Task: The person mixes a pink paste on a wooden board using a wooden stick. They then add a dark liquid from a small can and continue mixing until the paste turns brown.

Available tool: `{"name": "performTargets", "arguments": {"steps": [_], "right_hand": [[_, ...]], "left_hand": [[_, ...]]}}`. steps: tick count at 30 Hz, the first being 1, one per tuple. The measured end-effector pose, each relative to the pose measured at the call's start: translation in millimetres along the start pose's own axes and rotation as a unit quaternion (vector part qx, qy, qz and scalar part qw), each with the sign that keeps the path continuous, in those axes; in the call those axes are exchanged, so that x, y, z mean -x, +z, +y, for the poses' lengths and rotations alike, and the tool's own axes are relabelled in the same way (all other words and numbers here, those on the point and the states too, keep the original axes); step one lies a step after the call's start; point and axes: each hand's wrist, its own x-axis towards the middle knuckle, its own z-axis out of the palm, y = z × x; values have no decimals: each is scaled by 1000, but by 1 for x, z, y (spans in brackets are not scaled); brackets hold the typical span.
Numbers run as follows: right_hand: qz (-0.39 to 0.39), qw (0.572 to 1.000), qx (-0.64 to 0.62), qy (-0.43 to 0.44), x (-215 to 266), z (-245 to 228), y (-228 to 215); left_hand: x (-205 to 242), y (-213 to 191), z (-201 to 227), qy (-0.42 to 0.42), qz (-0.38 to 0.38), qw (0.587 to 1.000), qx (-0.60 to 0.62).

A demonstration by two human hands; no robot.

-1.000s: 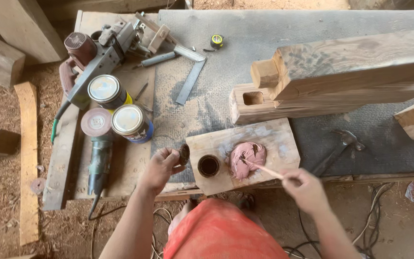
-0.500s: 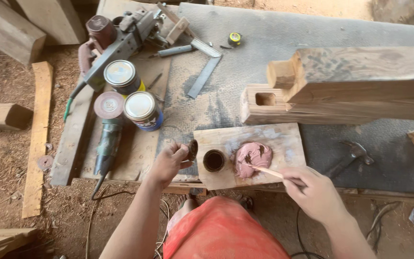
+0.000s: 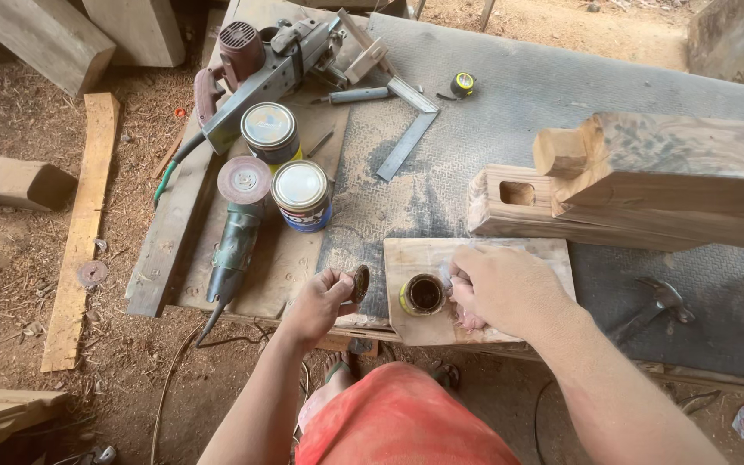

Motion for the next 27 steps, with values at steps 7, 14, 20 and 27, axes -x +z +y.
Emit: {"name": "performTargets", "arguments": {"steps": [7, 14, 20, 27], "right_hand": [[9, 997, 44, -59, -23, -15, 45], [14, 999, -36, -10, -36, 8, 85], [36, 944, -287, 160, -52, 63, 104], [77, 689, -628, 353, -11, 153, 159]], "left_hand": [[2, -10, -1, 7, 3, 1000, -7], [-6, -13, -6, 5, -22, 1000, -4], [-9, -13, -13, -4, -16, 1000, -2], [-18, -10, -13, -8, -9, 1000, 16]]}}
